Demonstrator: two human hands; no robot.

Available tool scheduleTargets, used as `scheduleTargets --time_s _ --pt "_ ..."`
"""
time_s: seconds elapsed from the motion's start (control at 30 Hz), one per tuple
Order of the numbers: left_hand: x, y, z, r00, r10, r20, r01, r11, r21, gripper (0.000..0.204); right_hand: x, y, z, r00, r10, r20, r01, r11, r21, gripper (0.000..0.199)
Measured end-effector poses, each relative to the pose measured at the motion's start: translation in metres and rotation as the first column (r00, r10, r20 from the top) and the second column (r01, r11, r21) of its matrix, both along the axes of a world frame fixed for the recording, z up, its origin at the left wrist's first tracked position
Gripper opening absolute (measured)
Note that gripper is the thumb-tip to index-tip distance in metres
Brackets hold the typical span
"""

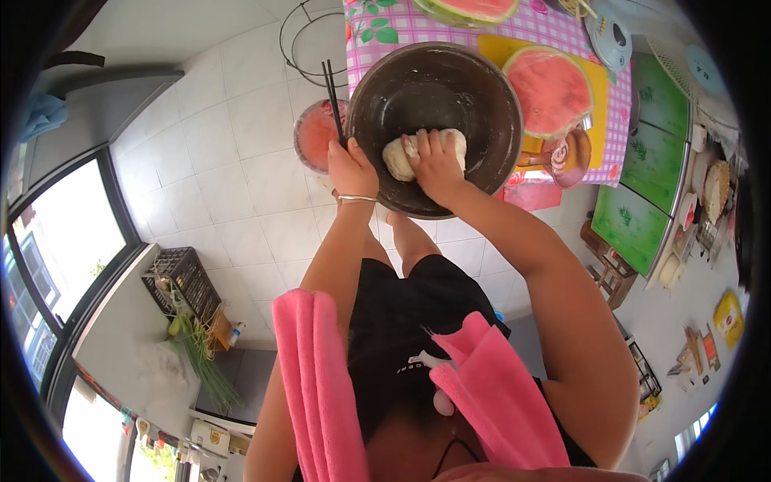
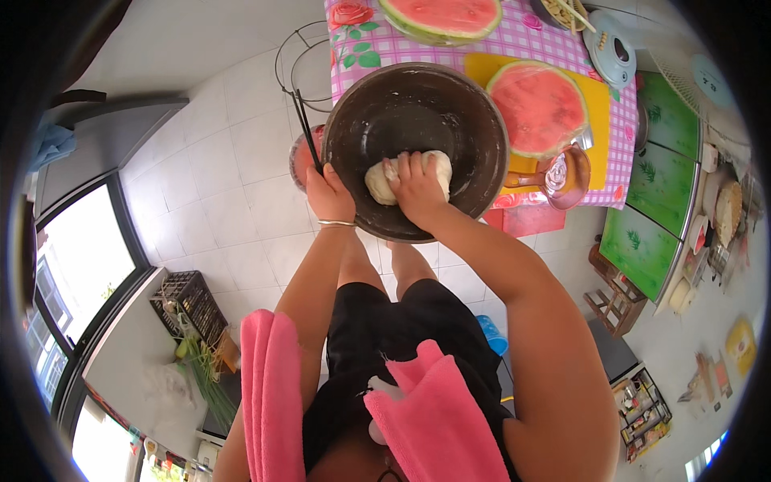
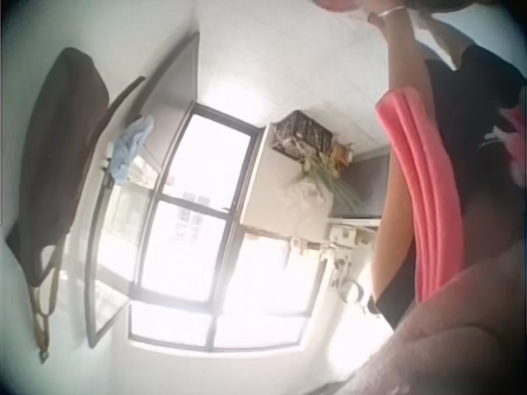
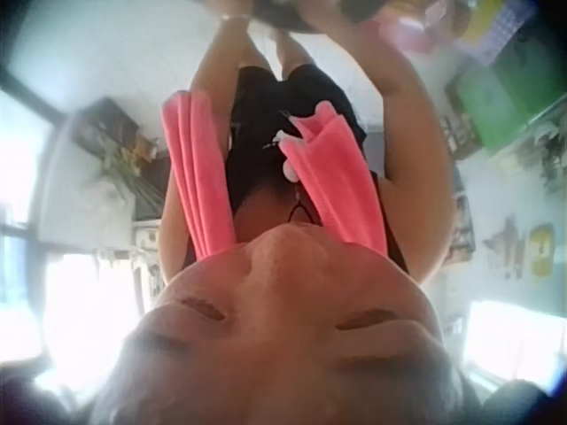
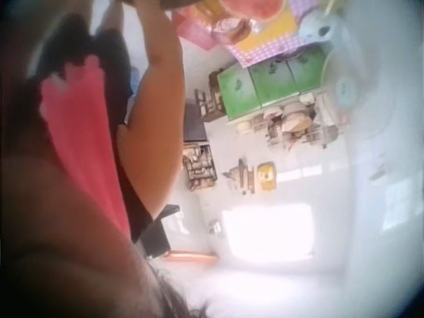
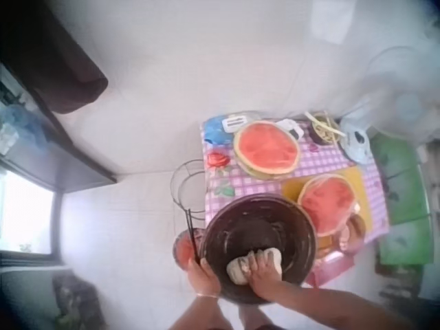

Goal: The person kneads dough in a metal bowl using their hands. They then move the bowl to a counter, wash their hands and chopsticks at the sink, and finally pick up a large root vegetable from a crate on the floor.

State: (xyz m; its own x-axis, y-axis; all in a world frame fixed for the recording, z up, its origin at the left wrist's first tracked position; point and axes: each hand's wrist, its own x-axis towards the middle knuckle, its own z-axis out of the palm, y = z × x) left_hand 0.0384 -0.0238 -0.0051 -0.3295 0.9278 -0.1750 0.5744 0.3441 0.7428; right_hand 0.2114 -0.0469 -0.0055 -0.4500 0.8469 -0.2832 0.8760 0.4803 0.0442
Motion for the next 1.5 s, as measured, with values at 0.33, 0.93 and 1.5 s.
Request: scheduleTargets --time_s 0.33,0.93,1.5 --pt "-0.001 0.001 -0.01 0.999 0.01 -0.049 -0.002 0.986 0.17 0.026 0.058 0.05 0.044 0.973 -0.163 -0.161 0.137 0.977 -0.161 0.066" --pt "0.002 -0.004 -0.008 0.996 0.086 -0.015 -0.082 0.985 0.15 0.031 -0.041 -0.008 0.018 0.19 -0.881 -0.433 0.646 0.445 -0.621 0.065" --pt "-0.002 -0.001 -0.006 1.0 0.002 -0.014 0.0 0.993 0.12 0.03 0.032 0.022 0.027 0.58 -0.628 -0.518 0.311 0.759 -0.572 0.085"
